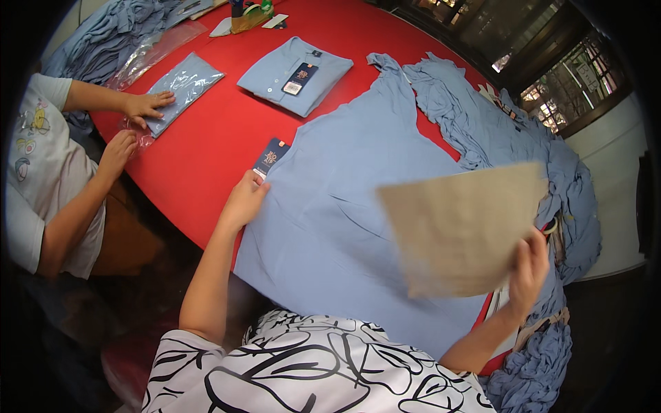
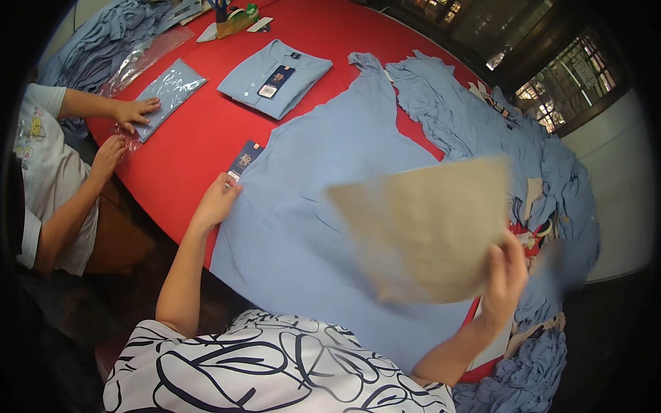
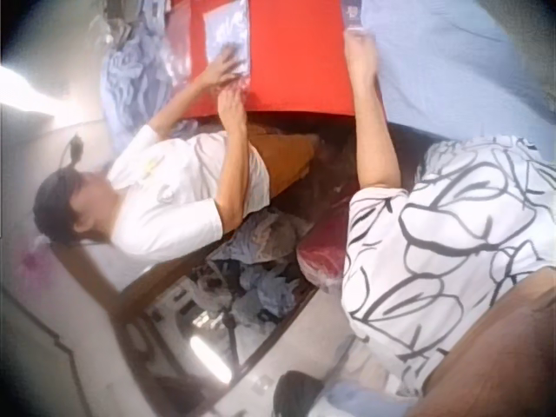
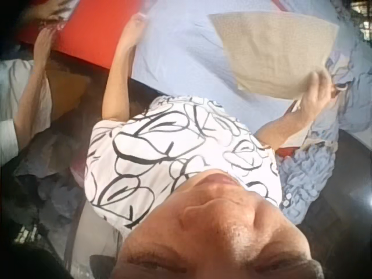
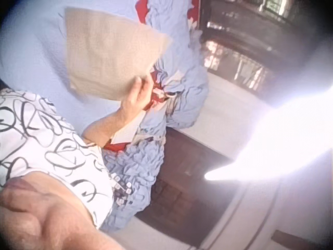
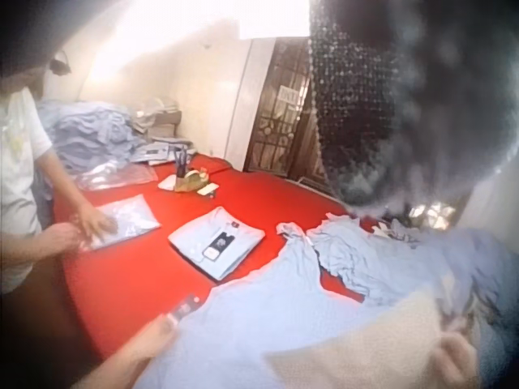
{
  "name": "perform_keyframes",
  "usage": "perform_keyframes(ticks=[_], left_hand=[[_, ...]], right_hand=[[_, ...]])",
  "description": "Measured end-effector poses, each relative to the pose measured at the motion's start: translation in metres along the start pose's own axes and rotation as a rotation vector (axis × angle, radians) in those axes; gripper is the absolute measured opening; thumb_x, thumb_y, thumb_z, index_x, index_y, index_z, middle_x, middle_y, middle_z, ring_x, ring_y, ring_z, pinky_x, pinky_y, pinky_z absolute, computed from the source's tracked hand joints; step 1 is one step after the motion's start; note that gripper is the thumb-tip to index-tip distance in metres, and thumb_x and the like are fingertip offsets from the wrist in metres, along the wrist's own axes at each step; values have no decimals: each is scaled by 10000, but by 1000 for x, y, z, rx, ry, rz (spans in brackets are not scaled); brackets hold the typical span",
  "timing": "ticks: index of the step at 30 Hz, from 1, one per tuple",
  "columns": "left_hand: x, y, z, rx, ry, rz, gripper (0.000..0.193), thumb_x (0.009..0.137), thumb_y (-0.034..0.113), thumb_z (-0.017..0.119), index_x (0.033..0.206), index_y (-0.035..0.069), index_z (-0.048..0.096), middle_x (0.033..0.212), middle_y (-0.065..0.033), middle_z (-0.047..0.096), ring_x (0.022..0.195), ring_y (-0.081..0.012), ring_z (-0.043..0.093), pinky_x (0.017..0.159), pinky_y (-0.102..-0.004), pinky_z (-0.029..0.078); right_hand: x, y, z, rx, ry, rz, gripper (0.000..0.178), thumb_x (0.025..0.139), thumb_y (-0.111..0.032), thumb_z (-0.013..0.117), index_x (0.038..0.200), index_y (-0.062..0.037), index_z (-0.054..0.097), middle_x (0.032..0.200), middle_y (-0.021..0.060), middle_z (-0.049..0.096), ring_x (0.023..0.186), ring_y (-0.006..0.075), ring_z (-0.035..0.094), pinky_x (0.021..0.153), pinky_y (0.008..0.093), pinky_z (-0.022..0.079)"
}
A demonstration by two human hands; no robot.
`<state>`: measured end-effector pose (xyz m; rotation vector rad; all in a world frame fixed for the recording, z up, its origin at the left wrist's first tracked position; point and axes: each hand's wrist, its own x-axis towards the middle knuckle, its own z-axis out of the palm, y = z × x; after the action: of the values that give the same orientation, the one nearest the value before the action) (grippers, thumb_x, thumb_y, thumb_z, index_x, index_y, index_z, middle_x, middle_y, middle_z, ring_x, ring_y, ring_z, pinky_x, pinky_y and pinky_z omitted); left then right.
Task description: The person folds light-blue shirts on a red table using a cardboard template and stacks the folded shirts.
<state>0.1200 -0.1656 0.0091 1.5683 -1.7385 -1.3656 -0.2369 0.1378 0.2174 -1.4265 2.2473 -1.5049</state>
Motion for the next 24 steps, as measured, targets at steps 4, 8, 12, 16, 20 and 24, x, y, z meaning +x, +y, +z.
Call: perform_keyframes(ticks=[4,8,12,16,20,24], left_hand=[[4,-12,-16,-505,-185,15,187,914,54,630,1078,27,545,895,-78,667,803,-99,610,717,-265,494],[11,2,-16,-555,-137,-11,160,911,28,624,1062,3,577,889,-73,667,810,-112,618,733,-239,493],[16,-17,-32,-622,-152,-135,114,906,46,642,1011,14,610,902,-55,667,809,-108,622,758,-249,511],[17,-9,-39,-390,-49,-88,107,895,64,666,985,21,628,864,-47,672,753,-101,623,699,-241,522],[25,-10,-44,-238,-43,-67,124,870,75,703,961,20,641,793,-41,674,684,-90,614,644,-223,516],[24,-7,-50,-268,-29,-99,132,860,80,720,944,16,641,759,-34,675,649,-80,602,623,-220,510]], right_hand=[[75,46,152,96,-439,-43,280,959,-117,539,1176,44,615,1081,77,671,1000,151,594,913,282,449],[95,95,287,-107,-471,-199,295,959,-108,537,1225,-5,614,1050,160,661,962,280,624,876,359,474],[90,103,331,-307,-498,-329,323,940,-108,570,1254,-46,617,997,177,615,873,379,582,801,437,475],[91,104,331,-310,-515,-373,331,936,-95,575,1262,-61,622,1001,164,605,842,389,573,775,442,476],[85,103,332,-357,-506,-358,328,932,-90,582,1255,-56,629,993,171,602,819,387,575,762,450,477],[86,102,334,-385,-488,-375,328,925,-83,589,1248,-44,632,964,188,600,821,389,588,754,458,480]])
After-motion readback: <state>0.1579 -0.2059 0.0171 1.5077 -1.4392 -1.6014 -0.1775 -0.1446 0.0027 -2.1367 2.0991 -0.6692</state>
